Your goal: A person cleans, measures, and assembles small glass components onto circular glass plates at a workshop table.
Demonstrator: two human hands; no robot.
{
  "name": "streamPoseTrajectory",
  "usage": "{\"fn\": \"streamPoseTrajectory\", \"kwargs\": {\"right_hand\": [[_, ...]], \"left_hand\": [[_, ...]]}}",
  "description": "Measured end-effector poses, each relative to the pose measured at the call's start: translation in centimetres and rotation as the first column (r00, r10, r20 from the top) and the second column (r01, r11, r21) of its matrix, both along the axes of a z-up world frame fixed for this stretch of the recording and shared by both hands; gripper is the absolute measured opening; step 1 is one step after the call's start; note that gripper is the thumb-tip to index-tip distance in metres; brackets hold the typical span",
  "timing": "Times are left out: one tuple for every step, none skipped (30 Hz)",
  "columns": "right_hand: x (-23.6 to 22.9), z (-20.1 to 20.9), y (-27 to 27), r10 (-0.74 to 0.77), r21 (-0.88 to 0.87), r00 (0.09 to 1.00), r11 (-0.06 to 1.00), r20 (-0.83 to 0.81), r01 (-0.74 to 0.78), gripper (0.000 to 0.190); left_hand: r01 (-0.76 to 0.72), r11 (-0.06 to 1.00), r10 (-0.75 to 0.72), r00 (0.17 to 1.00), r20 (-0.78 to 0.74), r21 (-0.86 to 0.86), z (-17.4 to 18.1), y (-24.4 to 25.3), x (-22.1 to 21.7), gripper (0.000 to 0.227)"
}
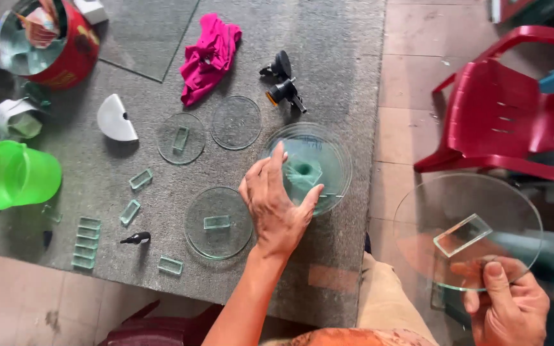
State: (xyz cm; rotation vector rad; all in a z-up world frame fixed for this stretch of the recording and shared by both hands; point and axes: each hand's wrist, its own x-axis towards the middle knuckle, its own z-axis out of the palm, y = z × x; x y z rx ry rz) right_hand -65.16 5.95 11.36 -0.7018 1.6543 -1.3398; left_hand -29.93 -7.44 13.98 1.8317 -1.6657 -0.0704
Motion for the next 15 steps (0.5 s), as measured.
{"fn": "streamPoseTrajectory", "kwargs": {"right_hand": [[-1.5,-1.3,-0.7,0.028,0.006,0.999,1.000,0.030,-0.028,0.016],[-2.3,-2.1,-2.0,0.044,0.005,0.998,0.999,0.044,-0.044,0.016],[-3.2,-2.7,-2.8,0.104,0.006,0.993,0.995,0.063,-0.104,0.018],[-4.0,-3.2,-3.5,0.163,0.006,0.983,0.986,0.082,-0.164,0.021],[-4.3,-2.8,-4.5,0.177,0.018,0.980,0.984,0.091,-0.179,0.021],[-4.5,-2.3,-5.5,0.222,0.079,0.968,0.970,0.115,-0.232,0.018],[-4.7,-1.8,-6.5,0.261,0.135,0.956,0.951,0.138,-0.279,0.014],[-3.9,-0.4,-7.8,0.268,0.141,0.953,0.947,0.143,-0.288,0.014],[-3.5,1.3,-8.8,0.341,0.199,0.938,0.917,0.060,-0.346,0.017],[-3.1,2.9,-9.7,0.415,0.261,0.910,0.880,-0.018,-0.397,0.019],[-3.5,2.3,-9.7,0.414,0.269,0.909,0.882,-0.044,-0.388,0.019],[-3.9,1.7,-9.8,0.388,0.186,0.918,0.899,0.085,-0.397,0.018],[-3.2,0.8,-10.1,0.372,0.088,0.899,0.912,0.230,-0.400,0.017],[-3.3,0.9,-10.7,0.376,0.081,0.900,0.912,0.222,-0.401,0.017],[-3.2,1.1,-11.0,0.388,0.095,0.884,0.901,0.260,-0.423,0.020]], "left_hand": [[-0.030,0.999,0.029,1.000,-0.010,-0.014,0.3,-0.3,-0.5,0.107],[-0.045,0.999,0.045,0.999,0.004,-0.014,0.3,-0.7,-0.7,0.107],[-0.057,0.998,0.057,0.998,-0.010,-0.012,0.4,-0.5,-1.0,0.105],[-0.068,0.998,0.068,0.997,-0.024,-0.010,0.5,-0.3,-1.2,0.104],[-0.083,0.997,0.083,0.996,-0.016,0.002,0.5,-0.3,-1.4,0.104],[-0.097,0.995,0.097,0.995,-0.014,0.008,0.6,-0.1,-1.6,0.104],[-0.105,0.994,0.105,0.994,-0.016,0.010,0.7,-0.3,-1.7,0.103],[-0.114,0.993,0.114,0.993,-0.012,0.017,1.2,-0.3,-1.2,0.103],[-0.093,0.995,0.092,0.996,0.020,0.037,1.4,-0.2,-1.3,0.102],[-0.071,0.996,0.068,0.996,0.051,0.057,1.7,-0.1,-1.3,0.102],[-0.068,0.996,0.067,0.997,0.024,0.055,1.8,0.1,-2.2,0.102],[-0.097,0.994,0.094,0.994,0.048,0.054,2.0,0.4,-2.9,0.100],[-0.130,0.991,0.126,0.988,0.091,0.043,2.6,0.6,-2.6,0.098],[-0.133,0.991,0.129,0.988,0.085,0.034,2.8,0.6,-3.3,0.098],[-0.138,0.990,0.138,0.990,0.041,-0.016,3.2,1.2,-3.8,0.085]]}}
